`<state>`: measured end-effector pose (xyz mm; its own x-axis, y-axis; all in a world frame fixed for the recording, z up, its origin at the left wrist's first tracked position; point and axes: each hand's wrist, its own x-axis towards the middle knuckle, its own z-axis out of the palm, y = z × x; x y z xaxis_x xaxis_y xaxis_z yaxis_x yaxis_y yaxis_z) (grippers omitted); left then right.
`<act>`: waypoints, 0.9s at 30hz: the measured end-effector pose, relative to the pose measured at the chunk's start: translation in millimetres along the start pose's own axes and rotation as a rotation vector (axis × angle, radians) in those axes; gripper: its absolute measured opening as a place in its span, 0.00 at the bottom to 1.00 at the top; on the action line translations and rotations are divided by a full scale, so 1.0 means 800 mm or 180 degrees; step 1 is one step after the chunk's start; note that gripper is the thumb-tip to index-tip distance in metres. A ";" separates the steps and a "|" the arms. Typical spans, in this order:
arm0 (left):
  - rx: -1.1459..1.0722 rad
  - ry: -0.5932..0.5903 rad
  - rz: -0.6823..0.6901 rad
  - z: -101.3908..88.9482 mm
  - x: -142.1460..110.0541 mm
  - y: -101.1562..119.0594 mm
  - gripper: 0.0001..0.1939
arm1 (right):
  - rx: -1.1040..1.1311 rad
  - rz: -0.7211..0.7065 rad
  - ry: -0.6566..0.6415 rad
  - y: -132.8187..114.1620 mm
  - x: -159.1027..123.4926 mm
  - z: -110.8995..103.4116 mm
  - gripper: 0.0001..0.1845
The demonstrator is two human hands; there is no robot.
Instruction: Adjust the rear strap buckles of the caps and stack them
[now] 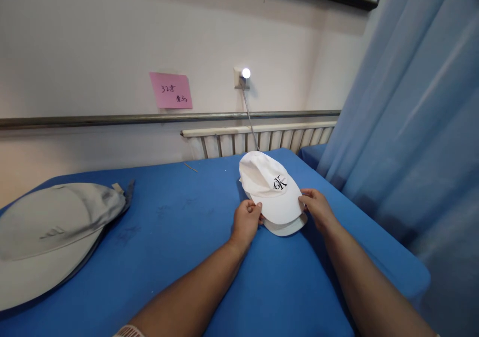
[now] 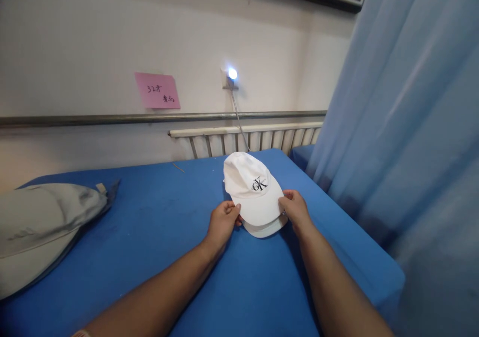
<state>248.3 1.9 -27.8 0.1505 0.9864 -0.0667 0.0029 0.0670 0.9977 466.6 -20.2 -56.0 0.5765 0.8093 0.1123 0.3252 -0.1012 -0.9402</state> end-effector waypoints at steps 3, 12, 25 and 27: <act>0.0109 -0.0119 -0.0248 -0.004 -0.002 -0.007 0.10 | -0.0124 0.0367 0.0000 0.000 0.001 -0.002 0.17; 0.0379 -0.0403 -0.0513 -0.007 0.004 -0.011 0.12 | -0.0551 0.0425 -0.0032 0.000 0.004 -0.010 0.13; 0.1468 -0.0490 0.0115 -0.025 -0.001 -0.014 0.15 | -0.1299 -0.0250 0.0094 -0.008 -0.005 -0.003 0.14; 0.1626 -0.0494 0.0242 -0.036 -0.012 -0.016 0.15 | -0.1312 -0.0347 0.0212 -0.011 -0.008 -0.006 0.16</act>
<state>218.4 -4.1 -39.8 0.3133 0.9492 -0.0308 0.4609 -0.1236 0.8788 463.5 -27.7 -47.1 0.5649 0.7904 0.2370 0.6514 -0.2509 -0.7160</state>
